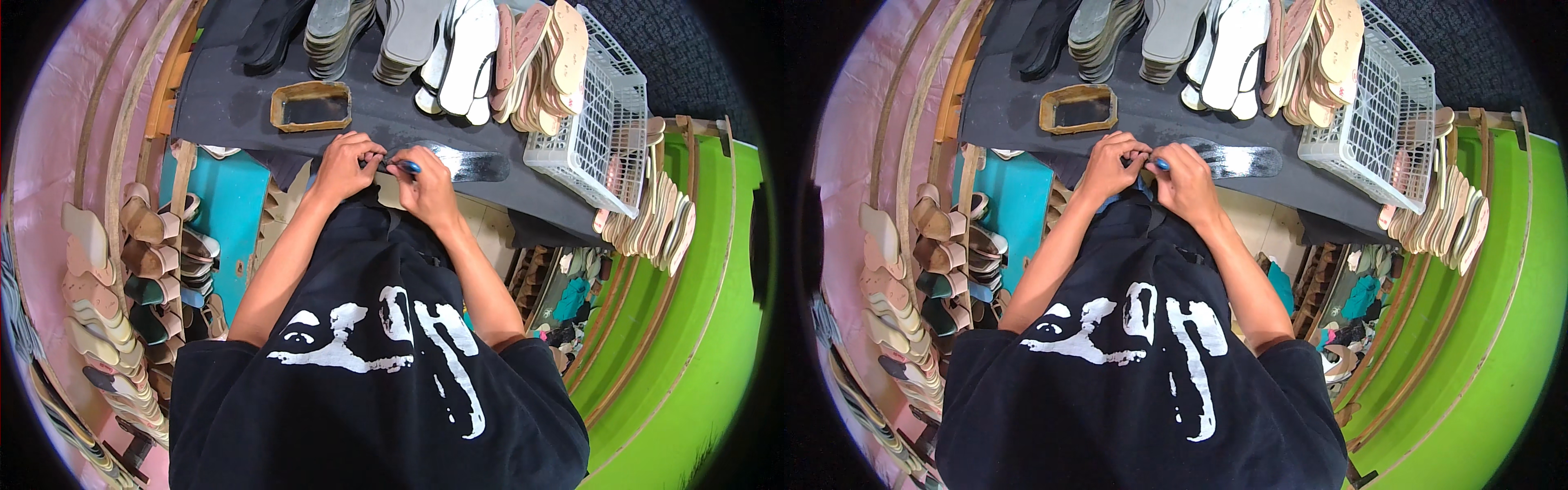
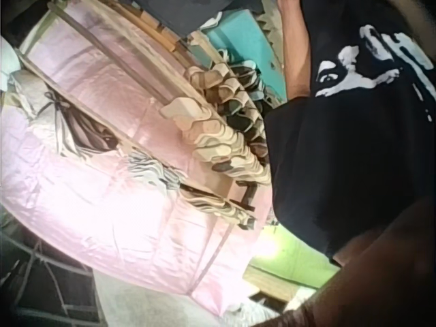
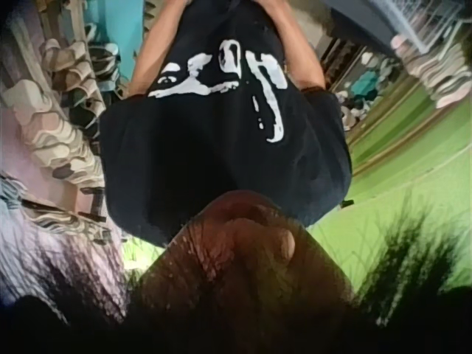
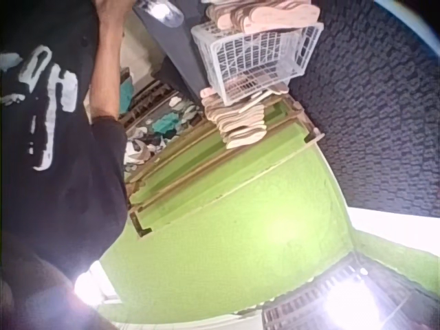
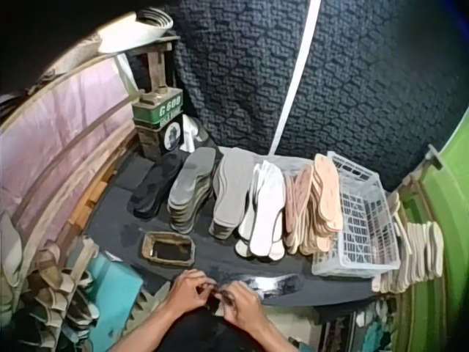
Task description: The recorder applies glue to shoe soles using a brush.
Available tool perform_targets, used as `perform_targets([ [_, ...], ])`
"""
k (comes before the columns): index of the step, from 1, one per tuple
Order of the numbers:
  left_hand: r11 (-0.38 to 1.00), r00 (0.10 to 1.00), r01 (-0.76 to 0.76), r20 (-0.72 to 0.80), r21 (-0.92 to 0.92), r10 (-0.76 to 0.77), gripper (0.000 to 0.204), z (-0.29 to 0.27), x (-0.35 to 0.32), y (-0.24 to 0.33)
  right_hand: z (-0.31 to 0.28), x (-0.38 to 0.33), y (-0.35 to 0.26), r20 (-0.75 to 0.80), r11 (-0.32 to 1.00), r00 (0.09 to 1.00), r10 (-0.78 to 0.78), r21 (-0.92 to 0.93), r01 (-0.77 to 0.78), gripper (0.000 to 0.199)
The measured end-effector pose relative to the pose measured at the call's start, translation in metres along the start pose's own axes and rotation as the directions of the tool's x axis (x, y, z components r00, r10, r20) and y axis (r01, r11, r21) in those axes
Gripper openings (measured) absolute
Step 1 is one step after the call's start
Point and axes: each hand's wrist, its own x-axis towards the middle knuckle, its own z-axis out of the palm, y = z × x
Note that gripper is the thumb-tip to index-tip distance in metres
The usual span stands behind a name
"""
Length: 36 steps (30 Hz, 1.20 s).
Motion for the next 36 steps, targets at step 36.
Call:
perform_targets([
  [36,0.821,0.988,0.091,-0.048,-0.563,-0.143,0.049,-0.019,-0.001,-0.010,0.001,0.025,0.013,0.021,0.995,0.997,0.080,0.056,-0.081,0.017],
])
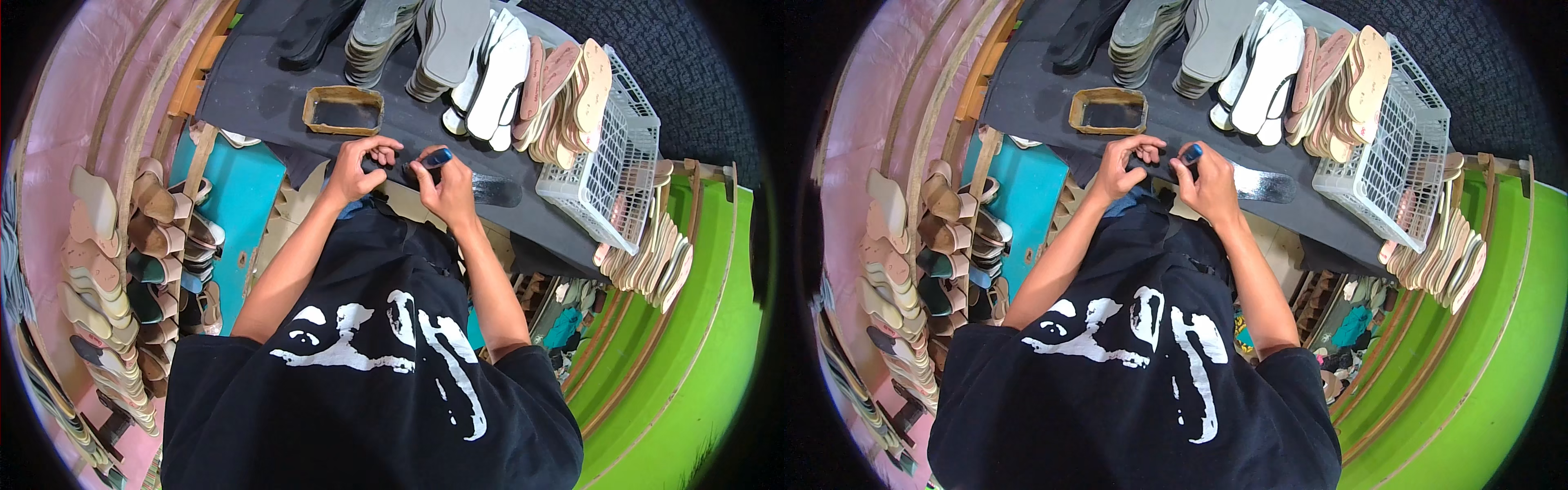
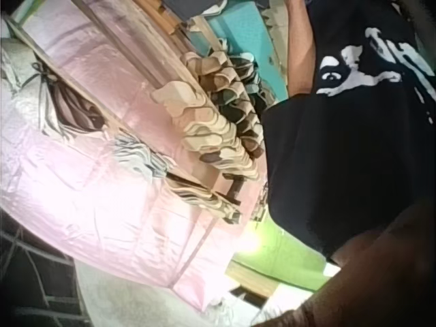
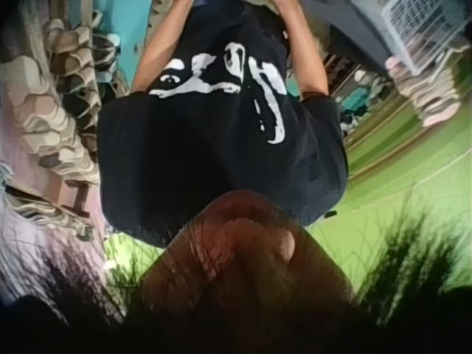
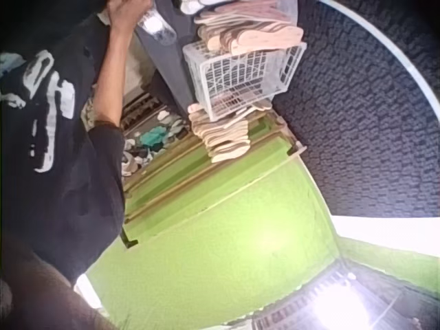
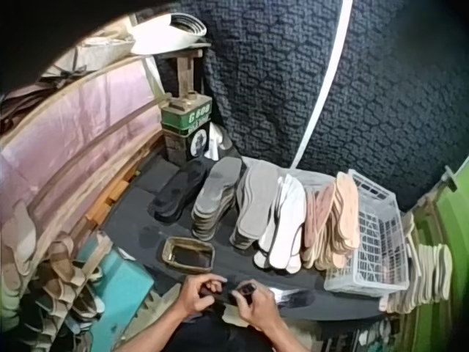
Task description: The recorder applies glue to shoe soles using a brush.
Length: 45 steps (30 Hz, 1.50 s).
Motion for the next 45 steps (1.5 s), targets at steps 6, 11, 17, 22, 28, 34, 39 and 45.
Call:
perform_targets([
  [6,0.996,0.999,-0.027,0.049,0.081,0.023,0.048,0.001,0.002,0.004,-0.016,-0.002,0.000,0.105,0.999,0.994,-0.031,-0.031,0.034,0.018],
  [11,0.991,0.996,-0.059,0.072,0.118,0.051,0.048,0.001,0.003,0.005,-0.003,0.011,-0.001,0.099,0.990,0.985,-0.138,-0.007,0.139,0.020],
  [17,0.989,0.997,-0.054,0.067,0.139,0.045,0.048,0.001,0.002,0.006,-0.020,0.003,-0.005,0.177,0.999,0.984,-0.004,-0.033,0.010,0.019],
  [22,0.959,0.991,-0.126,0.073,0.253,0.111,0.047,0.001,0.002,0.005,0.002,0.011,-0.002,0.138,0.990,0.983,-0.117,-0.060,0.126,0.018],
  [28,0.930,0.984,-0.171,0.097,0.325,0.147,0.040,0.006,-0.001,0.000,-0.012,-0.002,-0.004,0.092,0.999,0.996,0.019,-0.048,-0.014,0.019],
  [34,0.911,0.982,-0.183,0.103,0.370,0.155,0.037,0.005,-0.001,-0.001,-0.004,-0.002,0.001,-0.007,1.000,1.000,-0.006,0.012,0.006,0.016],
  [39,0.895,0.981,-0.195,0.088,0.402,0.174,0.033,0.010,-0.002,-0.004,-0.018,-0.010,0.001,-0.016,0.997,0.997,0.069,-0.027,-0.070,0.014],
  [45,0.797,0.954,-0.290,0.099,0.530,0.282,0.023,0.016,-0.011,-0.017,-0.005,0.010,0.001,-0.010,1.000,1.000,-0.029,-0.005,0.029,0.017],
])
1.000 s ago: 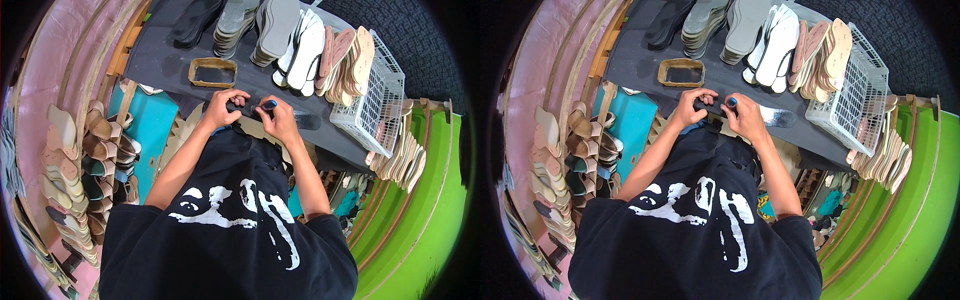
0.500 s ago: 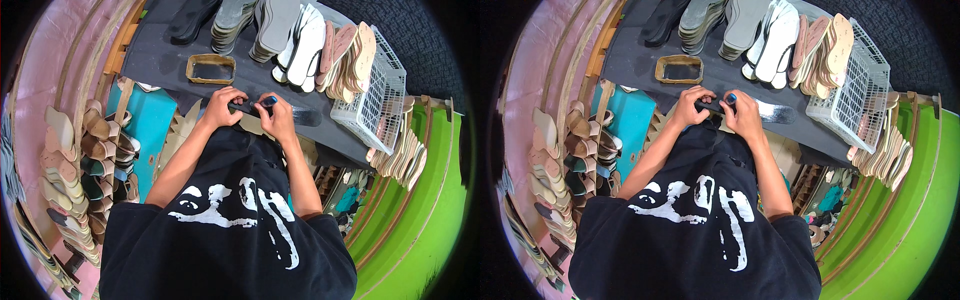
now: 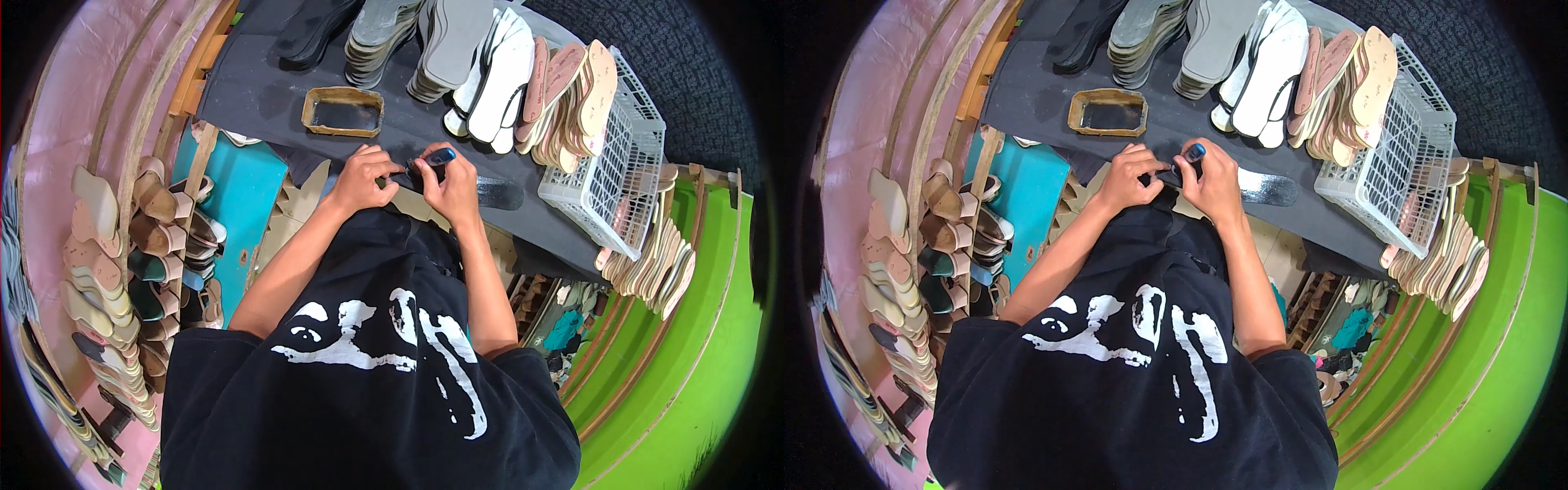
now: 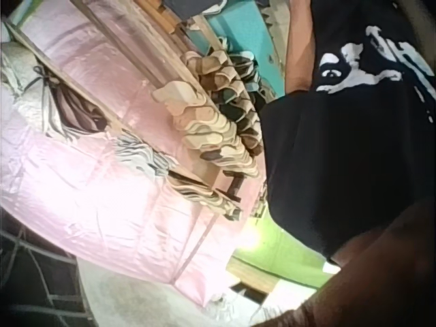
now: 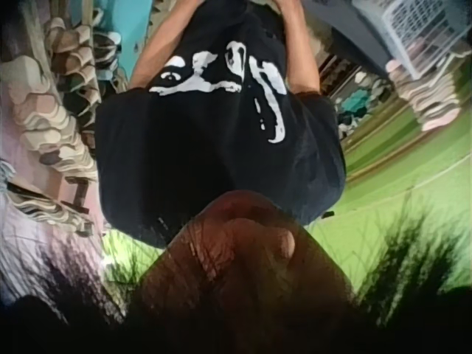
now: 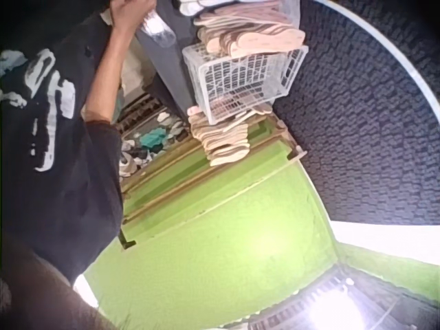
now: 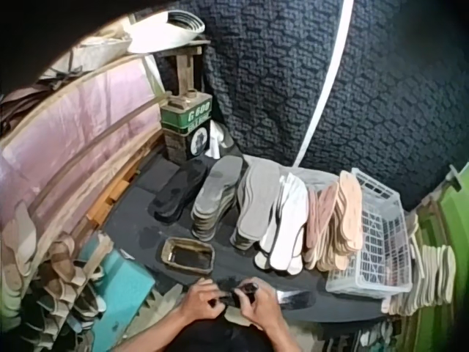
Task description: The recorder applies glue to shoe soles using a brush.
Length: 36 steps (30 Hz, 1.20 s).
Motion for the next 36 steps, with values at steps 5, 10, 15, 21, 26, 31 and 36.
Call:
perform_targets([
  [5,0.999,0.998,-0.047,-0.035,0.018,0.048,0.018,0.001,0.003,0.002,-0.015,-0.017,0.001,0.014,0.999,1.000,0.014,-0.045,-0.013,0.018],
  [10,0.996,0.997,-0.065,-0.024,0.065,0.067,0.011,0.002,0.003,0.001,-0.004,-0.017,-0.003,-0.004,0.995,0.997,-0.072,-0.070,0.072,0.019],
  [15,0.995,0.996,-0.078,-0.025,0.066,0.080,0.010,0.003,0.004,0.001,-0.002,-0.016,0.002,-0.051,0.999,0.999,0.009,-0.041,-0.011,0.019],
  [21,0.995,0.998,-0.053,-0.025,0.089,0.055,0.009,0.005,0.003,0.003,0.002,-0.005,0.003,0.010,0.999,1.000,-0.005,0.053,0.005,0.018],
  [26,0.994,0.996,-0.080,-0.038,0.071,0.083,0.011,0.004,0.008,0.005,-0.010,-0.010,-0.003,0.083,0.997,0.994,0.071,0.018,-0.072,0.017],
  [31,0.995,1.000,-0.011,0.026,0.101,0.008,0.011,0.002,0.006,0.005,0.003,-0.002,0.001,0.020,0.997,0.997,-0.069,-0.023,0.070,0.017],
  [36,0.998,1.000,-0.027,0.012,0.062,0.026,0.010,0.003,0.008,0.002,-0.009,-0.006,-0.003,0.074,0.999,0.997,0.039,0.007,-0.039,0.018],
])
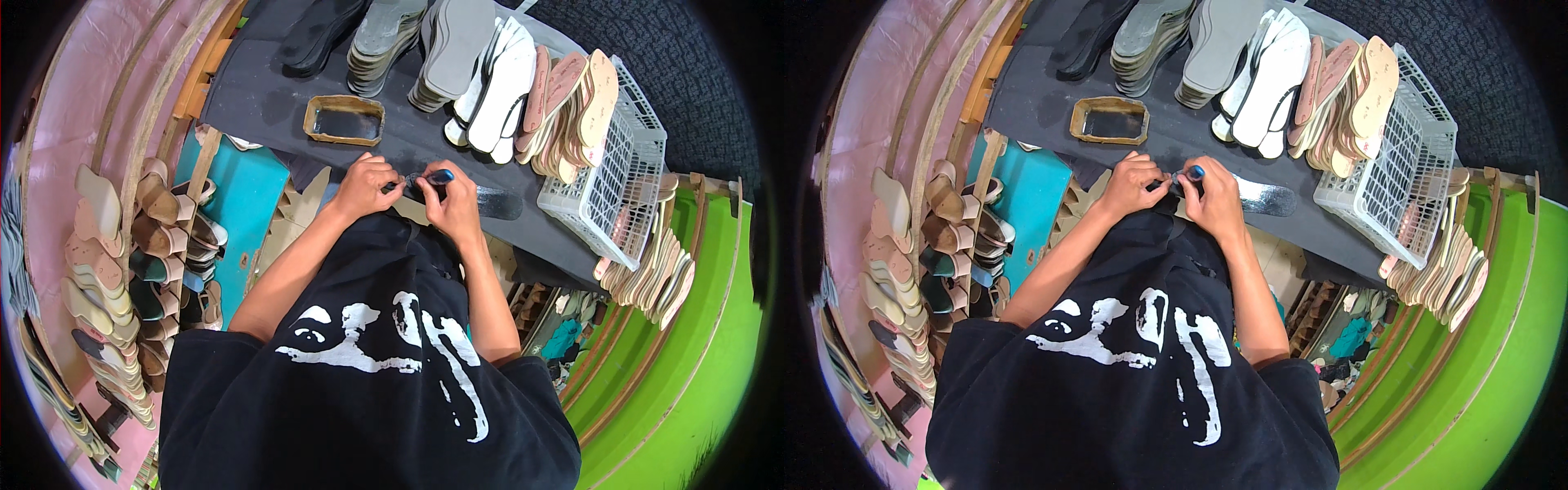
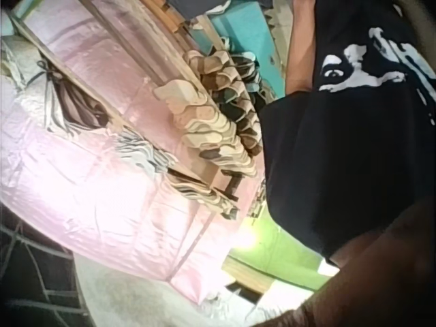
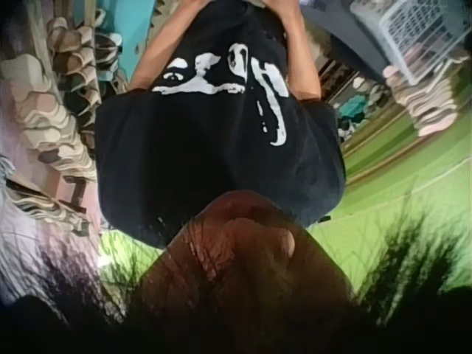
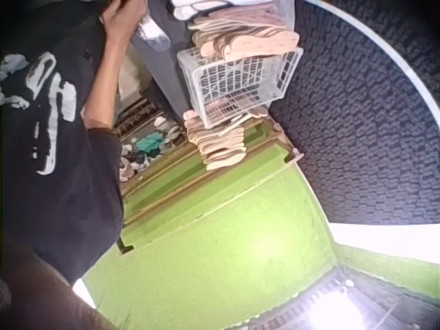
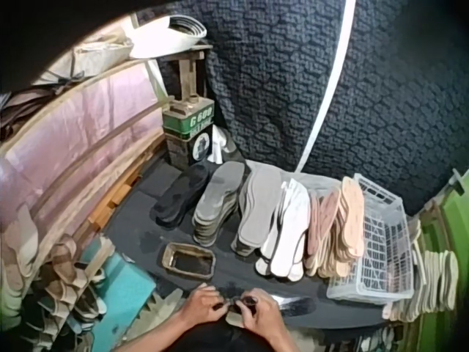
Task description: The recorder applies glue to shoe soles using a brush.
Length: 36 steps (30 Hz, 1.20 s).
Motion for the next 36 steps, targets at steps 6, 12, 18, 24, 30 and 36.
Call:
perform_targets([
  [6,1.000,1.000,-0.009,0.024,0.026,0.008,0.011,-0.001,-0.001,0.000,0.008,0.014,0.004,0.051,0.990,0.989,-0.138,-0.027,0.139,0.021],
  [12,1.000,1.000,-0.010,-0.017,-0.027,0.009,0.013,-0.003,0.004,0.003,0.002,-0.008,-0.005,0.042,0.985,0.989,-0.144,-0.085,0.147,0.024],
  [18,1.000,1.000,0.026,0.008,-0.009,-0.026,0.012,-0.002,0.002,0.003,0.009,-0.005,-0.003,-0.061,0.999,0.997,-0.051,0.000,0.052,0.015],
  [24,1.000,1.000,0.023,0.015,-0.004,-0.023,0.010,-0.003,0.001,0.005,-0.008,-0.004,0.007,-0.290,0.994,0.954,0.074,-0.058,-0.094,0.011],
  [30,1.000,1.000,0.006,0.013,0.008,-0.006,0.009,0.001,0.000,0.002,0.012,-0.008,-0.002,-0.247,0.997,0.966,0.080,0.030,-0.075,0.011],
  [36,1.000,1.000,-0.003,-0.010,0.011,0.003,0.009,0.000,0.000,0.002,0.002,0.002,0.006,-0.350,0.990,0.934,0.074,-0.087,-0.111,0.013],
])
